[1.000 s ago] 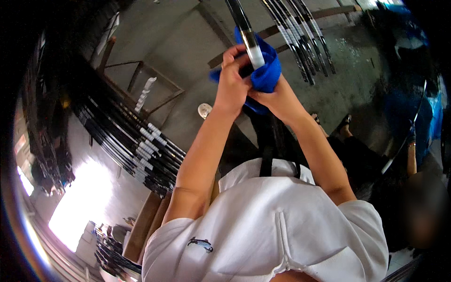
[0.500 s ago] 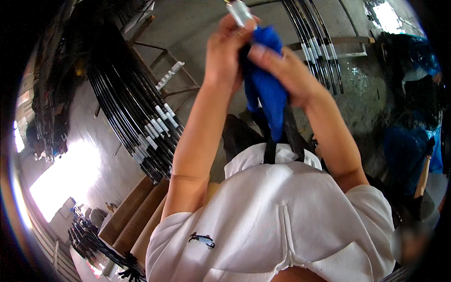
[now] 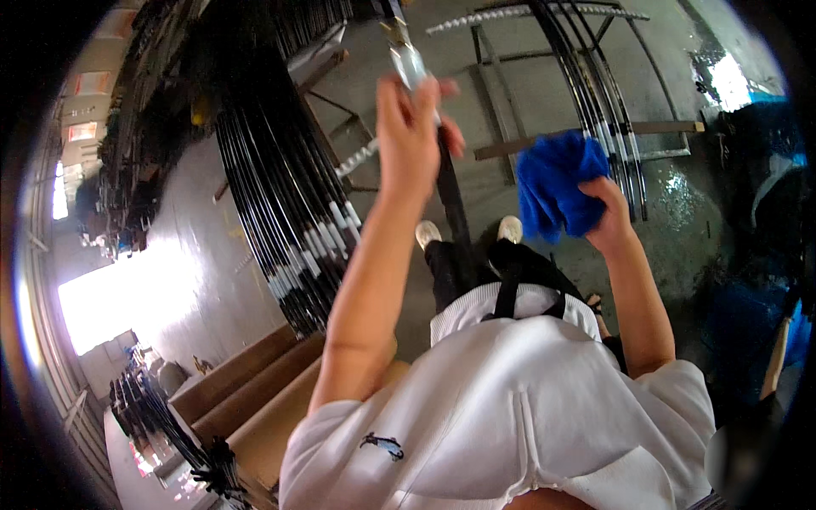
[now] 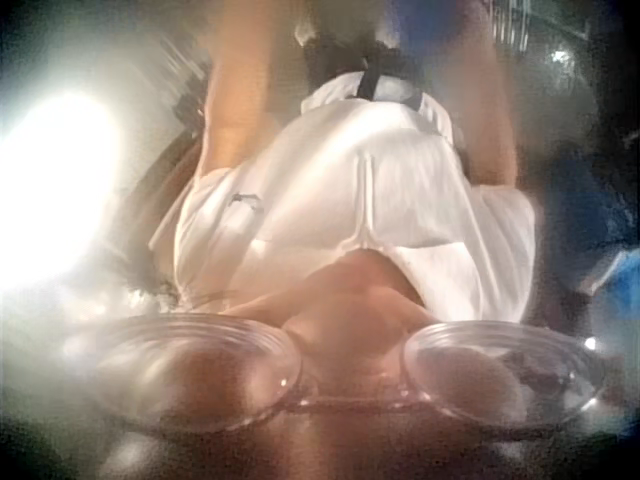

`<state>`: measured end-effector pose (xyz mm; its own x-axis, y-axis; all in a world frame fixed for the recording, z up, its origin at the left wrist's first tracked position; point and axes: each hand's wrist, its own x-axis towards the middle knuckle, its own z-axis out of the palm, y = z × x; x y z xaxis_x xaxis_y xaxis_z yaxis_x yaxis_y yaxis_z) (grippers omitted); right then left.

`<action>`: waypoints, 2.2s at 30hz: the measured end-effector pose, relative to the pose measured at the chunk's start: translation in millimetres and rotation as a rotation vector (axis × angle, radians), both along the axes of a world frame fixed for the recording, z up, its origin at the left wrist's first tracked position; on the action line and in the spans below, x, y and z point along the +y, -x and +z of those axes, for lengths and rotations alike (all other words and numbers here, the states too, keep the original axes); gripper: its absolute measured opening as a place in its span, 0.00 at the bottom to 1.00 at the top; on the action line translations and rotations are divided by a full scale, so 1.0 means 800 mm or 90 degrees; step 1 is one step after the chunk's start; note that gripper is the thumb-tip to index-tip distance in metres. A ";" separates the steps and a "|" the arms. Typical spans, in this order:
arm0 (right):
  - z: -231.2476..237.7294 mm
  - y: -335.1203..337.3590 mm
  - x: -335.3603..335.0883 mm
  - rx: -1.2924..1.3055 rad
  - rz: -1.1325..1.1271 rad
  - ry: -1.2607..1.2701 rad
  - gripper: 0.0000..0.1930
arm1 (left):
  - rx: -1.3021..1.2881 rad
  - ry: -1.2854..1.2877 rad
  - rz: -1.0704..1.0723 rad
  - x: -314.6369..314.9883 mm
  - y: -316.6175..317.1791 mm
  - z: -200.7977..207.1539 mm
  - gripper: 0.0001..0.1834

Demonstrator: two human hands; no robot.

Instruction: The person wipes long black rods with a blue cloth by hand. After cleaning several rods, the person gathers them into a bundle, wraps a black strap around the group to secure it, and then carries the bundle across the room.

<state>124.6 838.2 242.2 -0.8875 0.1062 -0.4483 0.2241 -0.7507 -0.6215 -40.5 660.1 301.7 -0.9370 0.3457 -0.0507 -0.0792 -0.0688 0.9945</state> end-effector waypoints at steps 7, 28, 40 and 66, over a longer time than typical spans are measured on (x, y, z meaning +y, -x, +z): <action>0.043 0.110 -0.104 0.136 -0.183 -0.127 0.17 | -0.084 0.461 -0.036 0.002 -0.101 -0.030 0.12; 0.147 0.226 0.266 0.047 -0.443 -0.252 0.22 | -0.078 0.979 -0.008 -0.520 -0.344 -0.157 0.19; 0.102 0.207 0.162 0.148 -0.390 -0.087 0.17 | -0.158 0.986 0.008 -0.609 -0.420 -0.169 0.18; 0.049 0.126 -0.210 0.332 0.030 -0.304 0.10 | 0.002 0.135 -0.007 -0.112 -0.111 -0.095 0.15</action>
